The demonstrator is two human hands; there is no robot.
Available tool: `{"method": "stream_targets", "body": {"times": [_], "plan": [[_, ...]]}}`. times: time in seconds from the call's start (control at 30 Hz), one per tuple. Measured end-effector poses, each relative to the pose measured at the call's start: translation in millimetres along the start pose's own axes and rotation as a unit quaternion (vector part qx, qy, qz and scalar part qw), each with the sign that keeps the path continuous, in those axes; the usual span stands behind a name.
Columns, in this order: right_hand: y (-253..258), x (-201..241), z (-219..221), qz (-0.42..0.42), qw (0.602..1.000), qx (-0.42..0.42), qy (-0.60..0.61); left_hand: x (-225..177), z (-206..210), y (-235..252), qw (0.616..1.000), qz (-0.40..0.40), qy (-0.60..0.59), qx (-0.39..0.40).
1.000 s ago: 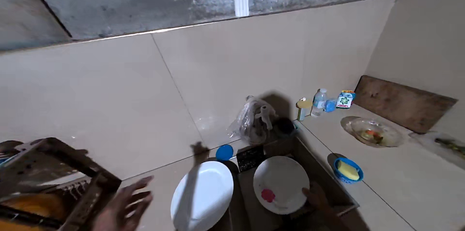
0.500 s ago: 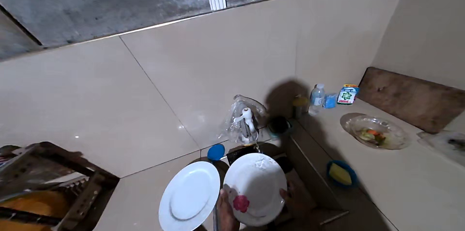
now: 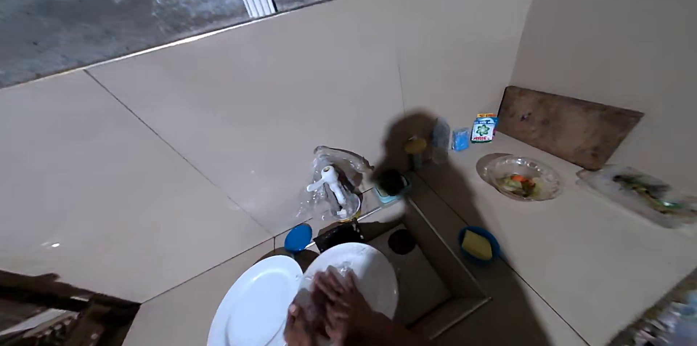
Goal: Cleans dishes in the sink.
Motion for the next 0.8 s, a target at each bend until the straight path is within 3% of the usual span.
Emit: {"method": "stream_targets", "body": {"times": [0.1, 0.17, 0.2, 0.27, 0.4, 0.5, 0.57, 0.67, 0.73, 0.8], "plan": [[-24, -12, -27, 0.008, 0.997, 0.063, 0.035, 1, -37, 24, 0.997, 0.044, 0.059, 0.02], [-11, -32, -33, 0.026, 1.0, -0.005, -0.003, -6, -39, 22, 0.996, 0.054, 0.066, 0.04], [1, -36, -28, 0.016, 0.996, -0.077, -0.038, -11, -32, 17, 0.996, 0.057, 0.059, 0.046], [21, -23, -9, -0.019, 0.984, -0.169, -0.058, -20, -13, 10, 0.996, 0.057, 0.05, 0.055], [-4, 24, -17, -0.046, 0.997, -0.047, 0.028, -30, -11, 19, 0.994, 0.058, 0.05, 0.081], [-27, 0, -58, 0.026, 1.0, -0.011, -0.008, -45, -20, 23, 0.992, 0.057, 0.061, 0.098], [-21, -23, -75, 0.088, 0.995, -0.031, -0.02, -53, -8, 21, 0.988, 0.06, 0.074, 0.118], [-7, -18, -67, 0.08, 0.987, -0.123, -0.057, -66, 23, 15, 0.975, 0.083, 0.079, 0.192], [-20, 5, -56, 0.058, 0.991, -0.12, -0.03, -73, 40, 10, 0.965, 0.094, 0.064, 0.235], [-48, 9, -63, 0.055, 0.994, -0.088, -0.019, -79, 47, 10, 0.967, 0.086, 0.078, 0.228]]}}
Point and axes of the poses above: each hand's wrist, its own y-axis towards the middle knuckle, its own z-axis out of the palm, x = y × z, the point moved 3 cm from there along y, towards the middle knuckle, and after that the axes turned 14 degrees about y, right-handed, at the moved point
